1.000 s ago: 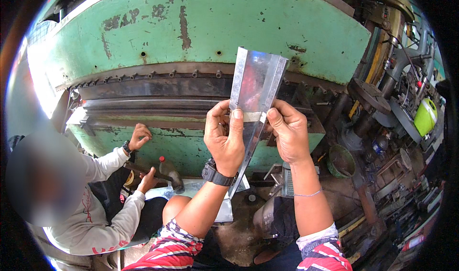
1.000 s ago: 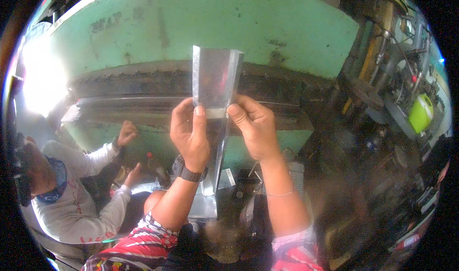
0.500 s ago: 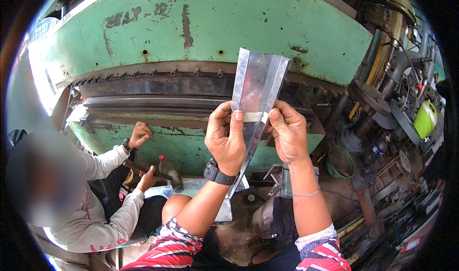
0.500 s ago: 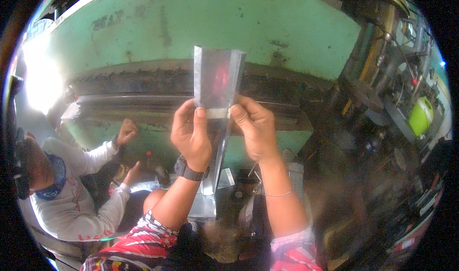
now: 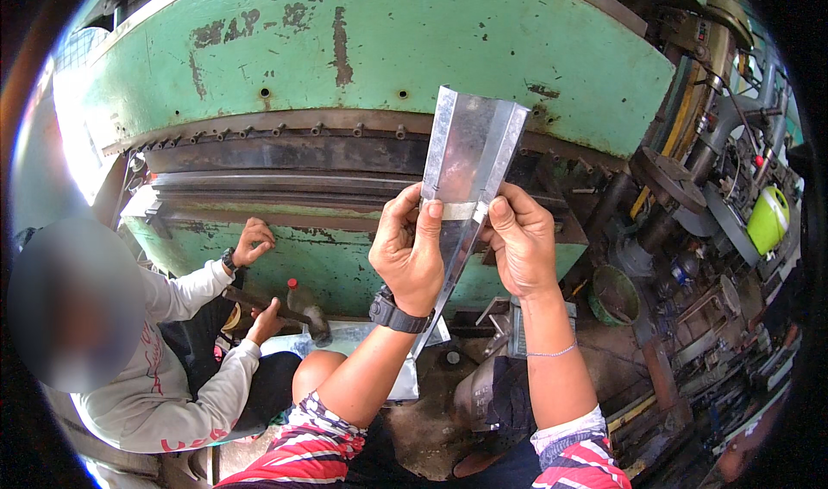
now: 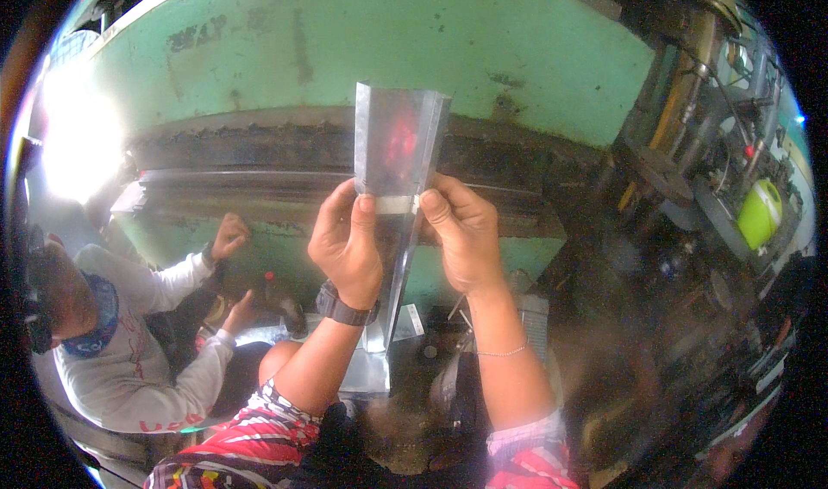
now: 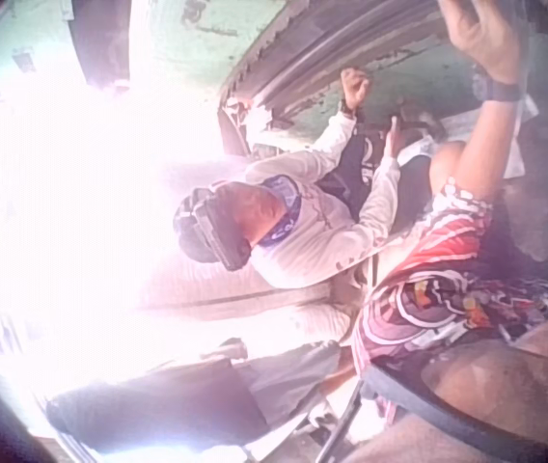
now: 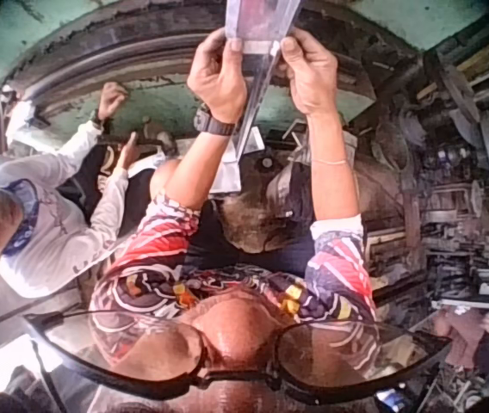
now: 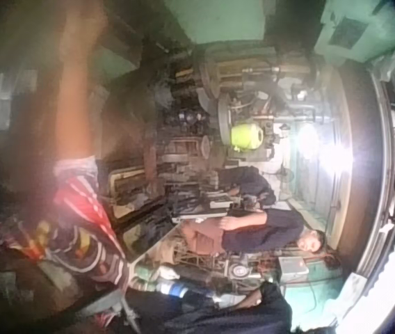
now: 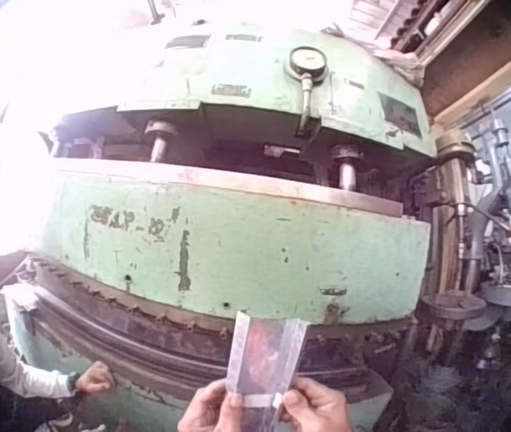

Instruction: The person fits a long metal strip into a slot on a large green machine, adjusting its position with both hands. A coworker assists by holding the strip and using a hammer to tap it into place. The person then handles a smaller metal piece, inspecting it before placing it on the machine.

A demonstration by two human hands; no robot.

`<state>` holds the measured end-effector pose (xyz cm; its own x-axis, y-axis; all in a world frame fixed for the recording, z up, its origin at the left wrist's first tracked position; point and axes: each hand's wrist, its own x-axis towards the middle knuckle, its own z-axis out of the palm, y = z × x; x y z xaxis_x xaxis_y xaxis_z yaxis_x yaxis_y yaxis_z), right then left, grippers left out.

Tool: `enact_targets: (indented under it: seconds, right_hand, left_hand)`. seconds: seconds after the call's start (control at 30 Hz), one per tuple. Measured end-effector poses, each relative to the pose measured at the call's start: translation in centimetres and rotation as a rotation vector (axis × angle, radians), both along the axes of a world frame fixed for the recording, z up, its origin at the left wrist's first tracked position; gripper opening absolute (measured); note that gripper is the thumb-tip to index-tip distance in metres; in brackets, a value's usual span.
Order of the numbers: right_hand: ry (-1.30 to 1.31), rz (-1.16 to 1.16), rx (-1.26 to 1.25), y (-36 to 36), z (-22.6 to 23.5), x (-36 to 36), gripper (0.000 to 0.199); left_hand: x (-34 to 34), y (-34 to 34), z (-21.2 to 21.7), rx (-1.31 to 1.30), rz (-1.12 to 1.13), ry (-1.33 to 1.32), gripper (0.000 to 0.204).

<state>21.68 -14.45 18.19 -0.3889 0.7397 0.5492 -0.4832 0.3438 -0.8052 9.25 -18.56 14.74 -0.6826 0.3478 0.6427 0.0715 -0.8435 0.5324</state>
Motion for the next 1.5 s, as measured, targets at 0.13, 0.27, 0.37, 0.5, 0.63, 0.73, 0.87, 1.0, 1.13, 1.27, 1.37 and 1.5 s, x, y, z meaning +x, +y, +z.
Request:
enact_targets:
  seconds: [0.13, 0.27, 0.37, 0.5, 0.63, 0.73, 0.87, 1.0, 1.13, 1.27, 1.37, 1.5]
  right_hand:
    - [0.025, 0.005, -0.006, -0.57, 0.27, -0.31, 0.040]
    - [0.029, 0.024, -0.019, -0.08, -0.26, 0.40, 0.041]
    - [0.042, 0.030, -0.028, -0.21, -0.14, 0.15, 0.040]
    - [0.055, 0.012, -0.030, -0.18, -0.22, -0.19, 0.040]
    - [0.045, 0.023, -0.033, -0.45, -0.13, -0.12, 0.040]
    - [0.048, 0.022, -0.027, -0.69, 0.05, -0.27, 0.041]
    - [0.046, -0.022, -0.007, -0.67, -0.03, -0.38, 0.041]
    - [0.047, -0.008, -0.012, -0.87, -0.04, -0.19, 0.039]
    - [0.050, -0.029, 0.010, -0.73, -0.09, -0.24, 0.039]
    - [0.052, -0.030, 0.002, -0.88, -0.01, -0.29, 0.040]
    - [0.048, -0.031, 0.010, -0.93, -0.02, -0.21, 0.041]
    - [0.048, -0.035, 0.023, -0.51, -0.39, 0.00, 0.040]
  left_hand:
    - [0.00, -0.17, 0.10, 0.003, 0.025, 0.007, 0.029]
    - [0.23, -0.10, -0.16, -0.002, 0.008, 0.016, 0.028]
    - [-0.06, -0.22, -0.03, -0.013, 0.033, 0.048, 0.028]
    - [-0.12, -0.01, -0.23, -0.015, 0.050, 0.054, 0.028]
    - [-0.05, -0.12, -0.22, -0.048, 0.071, 0.057, 0.028]
    - [-0.04, -0.06, -0.22, -0.035, 0.084, 0.057, 0.027]
    - [-0.28, -0.16, -0.09, -0.058, 0.159, 0.103, 0.025]
    - [-0.12, -0.23, 0.00, -0.050, 0.126, 0.089, 0.024]
    - [-0.24, -0.56, 0.19, -0.079, 0.122, 0.125, 0.025]
    - [-0.07, -0.22, -0.03, -0.029, 0.015, 0.050, 0.025]
    - [0.23, -0.17, 0.07, 0.049, -0.085, -0.032, 0.026]
    - [0.10, 0.00, -0.12, 0.031, -0.021, 0.012, 0.028]
